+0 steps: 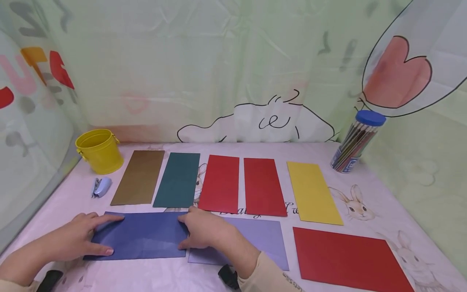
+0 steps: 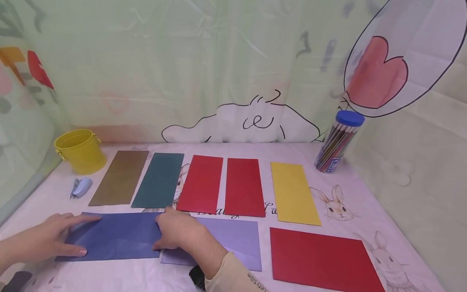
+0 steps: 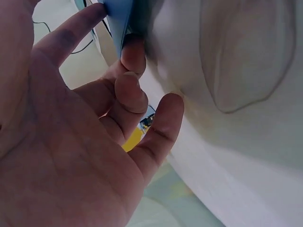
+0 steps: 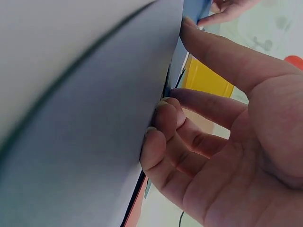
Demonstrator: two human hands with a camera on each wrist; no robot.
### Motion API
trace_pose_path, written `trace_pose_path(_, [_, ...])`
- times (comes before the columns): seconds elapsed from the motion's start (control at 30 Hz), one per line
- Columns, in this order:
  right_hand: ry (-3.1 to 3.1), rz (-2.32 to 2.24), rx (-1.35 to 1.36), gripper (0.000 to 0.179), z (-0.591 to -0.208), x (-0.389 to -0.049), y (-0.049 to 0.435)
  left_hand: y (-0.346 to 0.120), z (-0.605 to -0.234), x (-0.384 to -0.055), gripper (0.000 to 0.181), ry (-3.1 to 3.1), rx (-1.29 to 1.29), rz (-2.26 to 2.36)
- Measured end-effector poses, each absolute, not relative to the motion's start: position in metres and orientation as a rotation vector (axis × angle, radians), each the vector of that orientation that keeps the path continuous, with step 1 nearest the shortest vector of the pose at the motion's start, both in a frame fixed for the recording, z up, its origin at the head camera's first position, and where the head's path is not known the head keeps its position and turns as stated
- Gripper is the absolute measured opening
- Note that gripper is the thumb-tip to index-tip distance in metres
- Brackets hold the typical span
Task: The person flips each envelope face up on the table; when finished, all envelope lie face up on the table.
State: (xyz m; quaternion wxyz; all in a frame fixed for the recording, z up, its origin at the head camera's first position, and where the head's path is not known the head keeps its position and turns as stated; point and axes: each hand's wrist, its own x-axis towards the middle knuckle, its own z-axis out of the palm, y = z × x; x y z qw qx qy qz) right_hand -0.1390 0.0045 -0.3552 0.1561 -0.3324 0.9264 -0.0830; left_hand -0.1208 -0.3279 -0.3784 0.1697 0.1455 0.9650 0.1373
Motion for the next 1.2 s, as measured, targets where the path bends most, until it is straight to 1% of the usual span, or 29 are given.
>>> trace_pose_path(0.2, [2.657,-0.259,-0.936,0.063,-0.356,-0.139,0.005,-0.326,-0.374,-0.127,0.080,2.722,0.421,0.359])
trace_pose_path(0.4, [2.656,-0.260,-0.912,0.062,-0.357,-0.138,0.002,-0.324,-0.374,-0.124,0.081,2.753,0.359,0.371])
trace_pose_path(0.6, [2.653,-0.266,-0.927,0.064,-0.356,-0.139,0.003,-0.307,-0.365,-0.132,0.077,2.716,0.403,0.348])
trace_pose_path(0.7, [2.636,-0.285,-0.948,0.065,-0.354,-0.141,0.007,-0.286,-0.357,-0.136,0.072,2.712,0.464,0.315])
trace_pose_path(0.8, [2.609,-0.325,-0.972,0.065,-0.348,-0.143,0.020,-0.259,-0.348,-0.140,0.060,2.751,0.598,0.346])
trace_pose_path(0.9, [2.583,-0.378,-0.971,0.066,-0.341,-0.145,0.045,-0.227,-0.339,-0.147,0.047,2.813,0.746,0.422])
trace_pose_path(0.97, [2.563,-0.423,-0.933,0.068,-0.335,-0.146,0.066,-0.204,-0.334,-0.152,0.043,2.842,0.847,0.477])
trace_pose_path(1.03, [2.552,-0.464,-0.893,0.071,-0.331,-0.147,0.090,-0.180,-0.332,-0.157,0.044,2.841,0.928,0.525])
trace_pose_path(1.2, [2.566,-0.518,-0.833,0.079,-0.325,-0.146,0.149,-0.118,-0.336,-0.165,0.053,2.753,1.053,0.651])
